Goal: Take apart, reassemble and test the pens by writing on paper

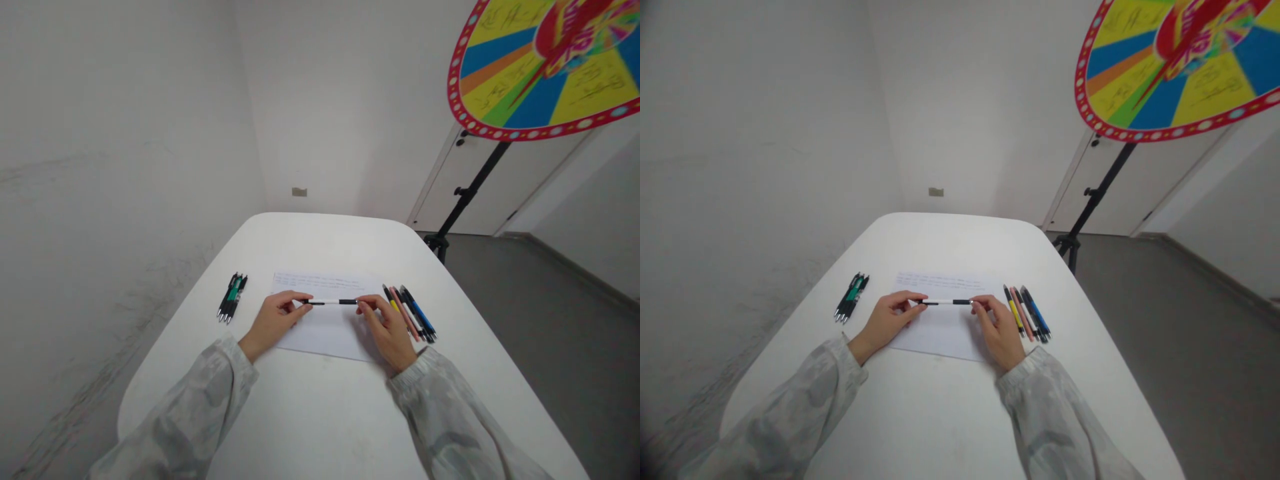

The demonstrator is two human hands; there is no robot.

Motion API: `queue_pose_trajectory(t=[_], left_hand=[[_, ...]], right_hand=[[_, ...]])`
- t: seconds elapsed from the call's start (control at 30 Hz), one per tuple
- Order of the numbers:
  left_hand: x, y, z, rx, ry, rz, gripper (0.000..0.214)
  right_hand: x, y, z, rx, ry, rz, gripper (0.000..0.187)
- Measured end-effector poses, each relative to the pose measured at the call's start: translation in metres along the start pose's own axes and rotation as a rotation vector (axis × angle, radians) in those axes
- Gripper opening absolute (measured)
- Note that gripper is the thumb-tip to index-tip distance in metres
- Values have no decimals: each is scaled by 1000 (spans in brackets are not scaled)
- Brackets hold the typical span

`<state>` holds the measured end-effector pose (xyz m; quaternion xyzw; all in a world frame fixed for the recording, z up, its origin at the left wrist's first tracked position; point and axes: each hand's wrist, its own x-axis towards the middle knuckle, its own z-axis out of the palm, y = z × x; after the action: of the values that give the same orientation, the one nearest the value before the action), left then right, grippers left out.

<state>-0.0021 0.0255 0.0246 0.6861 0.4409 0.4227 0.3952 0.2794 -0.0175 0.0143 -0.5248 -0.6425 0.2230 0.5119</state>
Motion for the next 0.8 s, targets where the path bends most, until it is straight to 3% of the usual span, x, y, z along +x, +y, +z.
queue_pose_trajectory(t=[0.3, 0.8], left_hand=[[0, -1, 0, 25, 13, 75, 26], [1, 4, 3, 64, 11, 88, 26]], right_hand=[[-2, 3, 1, 96, -29, 27, 34], [-2, 2, -2, 97, 29, -10, 24]])
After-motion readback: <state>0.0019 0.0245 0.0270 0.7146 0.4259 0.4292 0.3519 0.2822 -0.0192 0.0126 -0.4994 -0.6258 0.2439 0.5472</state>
